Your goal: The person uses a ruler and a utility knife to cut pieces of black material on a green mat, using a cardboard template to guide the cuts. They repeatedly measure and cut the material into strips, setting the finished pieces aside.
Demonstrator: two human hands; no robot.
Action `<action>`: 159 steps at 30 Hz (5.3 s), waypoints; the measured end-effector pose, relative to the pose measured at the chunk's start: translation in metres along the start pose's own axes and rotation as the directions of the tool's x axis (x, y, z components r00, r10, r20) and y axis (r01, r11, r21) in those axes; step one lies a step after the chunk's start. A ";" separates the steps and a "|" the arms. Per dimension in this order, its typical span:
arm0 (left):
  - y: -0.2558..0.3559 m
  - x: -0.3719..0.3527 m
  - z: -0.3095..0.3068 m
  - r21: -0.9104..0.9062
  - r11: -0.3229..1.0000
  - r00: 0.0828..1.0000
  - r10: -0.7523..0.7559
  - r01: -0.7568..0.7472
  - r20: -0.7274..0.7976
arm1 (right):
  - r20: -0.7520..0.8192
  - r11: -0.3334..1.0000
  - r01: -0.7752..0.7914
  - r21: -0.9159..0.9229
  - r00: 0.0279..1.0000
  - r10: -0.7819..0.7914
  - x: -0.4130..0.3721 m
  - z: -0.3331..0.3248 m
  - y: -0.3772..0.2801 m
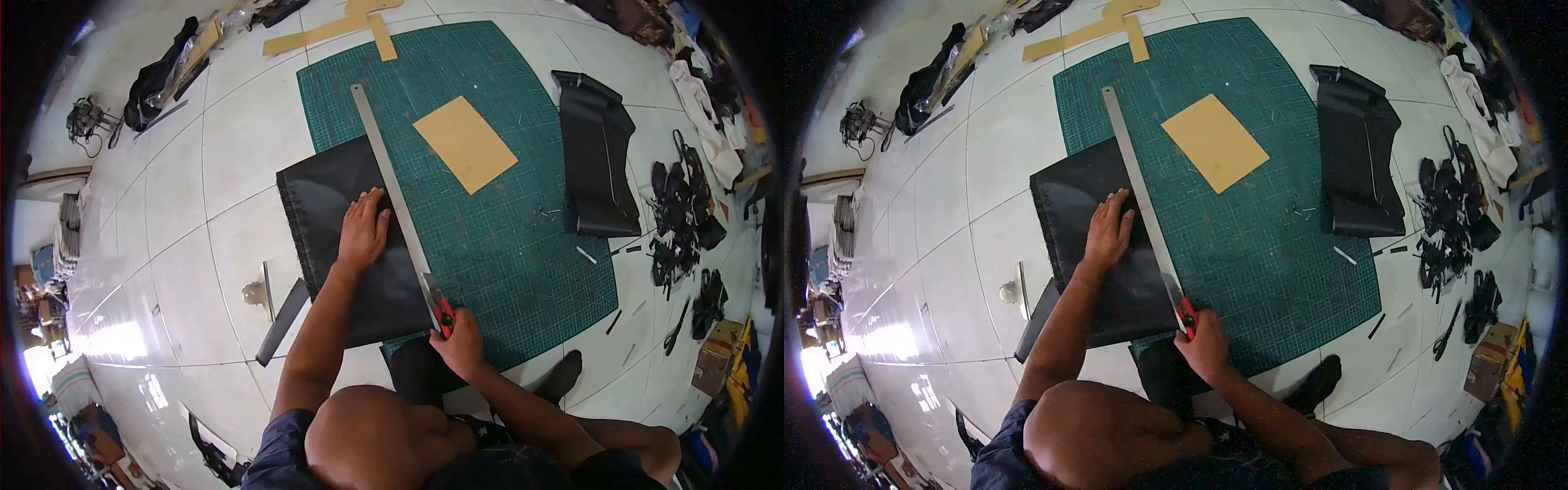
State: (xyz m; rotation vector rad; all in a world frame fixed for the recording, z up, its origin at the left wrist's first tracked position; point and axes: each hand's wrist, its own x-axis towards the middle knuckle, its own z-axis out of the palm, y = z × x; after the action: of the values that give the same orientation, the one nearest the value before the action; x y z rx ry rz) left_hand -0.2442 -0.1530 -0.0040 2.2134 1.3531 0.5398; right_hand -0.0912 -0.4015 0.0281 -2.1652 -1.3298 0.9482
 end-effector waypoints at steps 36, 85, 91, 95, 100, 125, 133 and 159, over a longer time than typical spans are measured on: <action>-0.021 -0.197 -0.041 -0.172 0.780 0.766 -0.625 0.602 -0.153 | 0.090 0.830 -0.399 0.390 0.913 0.397 0.006 0.007 0.009; -0.025 -0.195 -0.030 -0.114 0.826 0.804 -0.563 0.552 -0.191 | 0.026 0.951 -0.193 0.239 0.981 0.193 0.065 0.014 -0.039; -0.028 -0.199 -0.029 -0.122 0.828 0.805 -0.561 0.548 -0.193 | 0.032 0.924 -0.168 0.344 0.985 0.167 0.066 0.010 -0.038; -0.028 -0.197 -0.031 -0.126 0.812 0.795 -0.583 0.569 -0.167 | -0.028 0.933 -0.098 0.345 0.993 0.115 0.073 0.018 -0.025; -0.023 -0.192 -0.038 -0.156 0.786 0.772 -0.617 0.598 -0.149 | 0.069 0.876 -0.182 0.446 0.983 0.169 0.075 0.013 -0.027; 0.040 -0.153 -0.011 -0.329 0.777 0.815 -0.578 0.536 -0.037 | -0.202 0.965 -0.116 0.236 0.965 0.166 0.070 -0.034 0.000; 0.003 -0.113 -0.013 -0.415 0.824 0.821 -0.511 0.385 -0.253 | -0.256 0.979 -0.125 0.158 0.953 0.163 0.106 -0.040 0.010; 0.007 -0.036 0.011 -0.321 0.895 0.900 -0.385 0.310 -0.206 | -0.260 0.980 0.182 0.080 0.953 -0.156 0.202 -0.072 0.124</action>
State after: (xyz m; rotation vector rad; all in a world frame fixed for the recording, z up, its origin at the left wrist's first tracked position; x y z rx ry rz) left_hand -0.2485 -0.1904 -0.0118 1.6596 1.6511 0.8540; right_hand 0.0989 -0.2774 -0.0718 -1.9804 -1.2872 0.6362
